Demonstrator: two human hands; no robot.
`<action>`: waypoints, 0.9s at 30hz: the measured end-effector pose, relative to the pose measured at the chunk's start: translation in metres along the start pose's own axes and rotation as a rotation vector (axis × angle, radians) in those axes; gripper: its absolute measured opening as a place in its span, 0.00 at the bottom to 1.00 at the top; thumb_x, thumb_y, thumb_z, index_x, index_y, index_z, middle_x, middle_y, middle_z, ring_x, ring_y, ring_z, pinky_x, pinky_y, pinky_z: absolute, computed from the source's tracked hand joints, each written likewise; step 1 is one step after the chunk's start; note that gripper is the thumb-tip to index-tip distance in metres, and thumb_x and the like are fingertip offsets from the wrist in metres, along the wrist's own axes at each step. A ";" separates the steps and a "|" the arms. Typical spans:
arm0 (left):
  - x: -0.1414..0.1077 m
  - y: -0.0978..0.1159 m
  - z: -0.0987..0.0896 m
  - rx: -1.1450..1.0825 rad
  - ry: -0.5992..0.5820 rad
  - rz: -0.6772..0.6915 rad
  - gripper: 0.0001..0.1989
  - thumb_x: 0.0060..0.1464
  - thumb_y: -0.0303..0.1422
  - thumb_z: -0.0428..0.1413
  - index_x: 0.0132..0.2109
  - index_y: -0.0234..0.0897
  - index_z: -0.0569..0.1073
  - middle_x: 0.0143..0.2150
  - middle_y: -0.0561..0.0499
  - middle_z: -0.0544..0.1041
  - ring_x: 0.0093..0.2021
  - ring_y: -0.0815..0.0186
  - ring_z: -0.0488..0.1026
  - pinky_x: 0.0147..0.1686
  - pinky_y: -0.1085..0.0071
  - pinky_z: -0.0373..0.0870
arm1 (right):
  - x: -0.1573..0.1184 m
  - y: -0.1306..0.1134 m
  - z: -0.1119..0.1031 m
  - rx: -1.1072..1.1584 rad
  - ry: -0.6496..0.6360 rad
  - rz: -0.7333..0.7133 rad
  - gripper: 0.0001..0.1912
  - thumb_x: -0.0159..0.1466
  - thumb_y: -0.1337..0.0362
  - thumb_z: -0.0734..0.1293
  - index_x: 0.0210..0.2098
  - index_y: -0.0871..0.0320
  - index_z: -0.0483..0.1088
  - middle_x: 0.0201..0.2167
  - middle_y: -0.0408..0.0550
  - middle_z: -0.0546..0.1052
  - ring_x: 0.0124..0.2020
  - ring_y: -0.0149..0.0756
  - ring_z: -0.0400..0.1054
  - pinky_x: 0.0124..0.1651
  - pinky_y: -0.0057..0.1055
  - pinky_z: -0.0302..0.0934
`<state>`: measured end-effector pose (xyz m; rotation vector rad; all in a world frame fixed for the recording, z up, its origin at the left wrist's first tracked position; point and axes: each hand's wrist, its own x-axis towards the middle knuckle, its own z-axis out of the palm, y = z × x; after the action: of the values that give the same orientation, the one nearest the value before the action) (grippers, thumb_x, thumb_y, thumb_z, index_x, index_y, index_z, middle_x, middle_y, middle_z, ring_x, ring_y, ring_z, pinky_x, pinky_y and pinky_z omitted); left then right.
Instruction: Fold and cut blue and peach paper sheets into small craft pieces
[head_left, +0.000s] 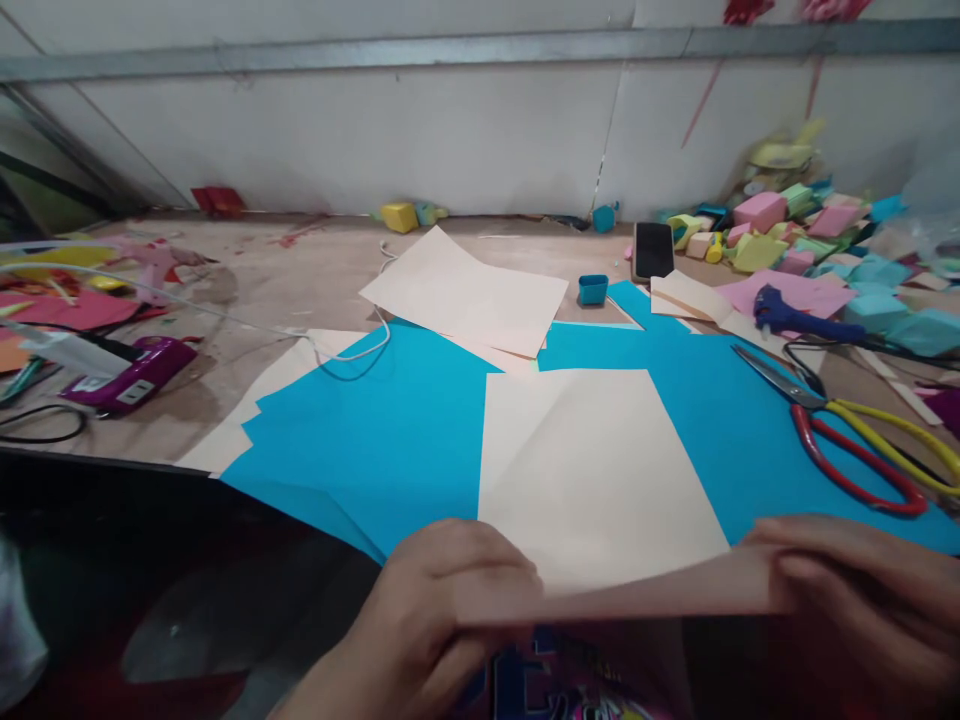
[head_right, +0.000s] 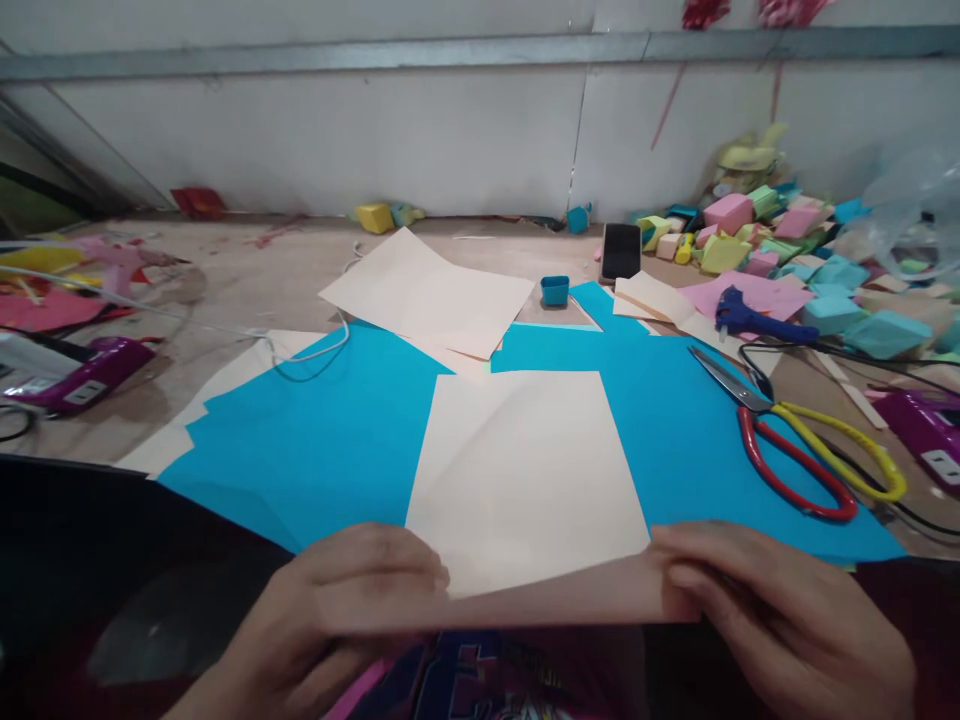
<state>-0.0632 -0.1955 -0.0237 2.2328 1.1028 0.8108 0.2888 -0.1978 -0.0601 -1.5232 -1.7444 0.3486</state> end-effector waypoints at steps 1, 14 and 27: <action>0.004 -0.001 0.006 0.013 0.099 -0.047 0.08 0.61 0.31 0.54 0.40 0.45 0.78 0.33 0.53 0.81 0.33 0.66 0.77 0.35 0.72 0.74 | 0.001 -0.004 0.004 0.083 0.054 0.090 0.12 0.63 0.56 0.68 0.44 0.49 0.78 0.36 0.51 0.81 0.34 0.45 0.78 0.32 0.30 0.73; 0.024 -0.007 0.034 -0.556 0.408 -0.610 0.31 0.55 0.38 0.57 0.64 0.37 0.61 0.34 0.50 0.78 0.30 0.67 0.74 0.28 0.72 0.71 | 0.009 -0.013 0.038 0.068 -0.053 -0.056 0.10 0.67 0.59 0.66 0.44 0.52 0.77 0.47 0.48 0.74 0.45 0.38 0.71 0.40 0.27 0.68; 0.008 -0.014 0.024 -0.101 0.269 -0.332 0.07 0.56 0.27 0.57 0.42 0.40 0.77 0.40 0.48 0.79 0.37 0.65 0.76 0.36 0.68 0.74 | 0.033 -0.020 0.049 -0.274 0.107 -0.207 0.14 0.68 0.58 0.65 0.48 0.57 0.77 0.47 0.50 0.77 0.48 0.41 0.72 0.50 0.36 0.64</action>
<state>-0.0495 -0.1861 -0.0473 1.8264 1.4746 1.0131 0.2407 -0.1579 -0.0674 -1.4989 -1.9009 -0.0792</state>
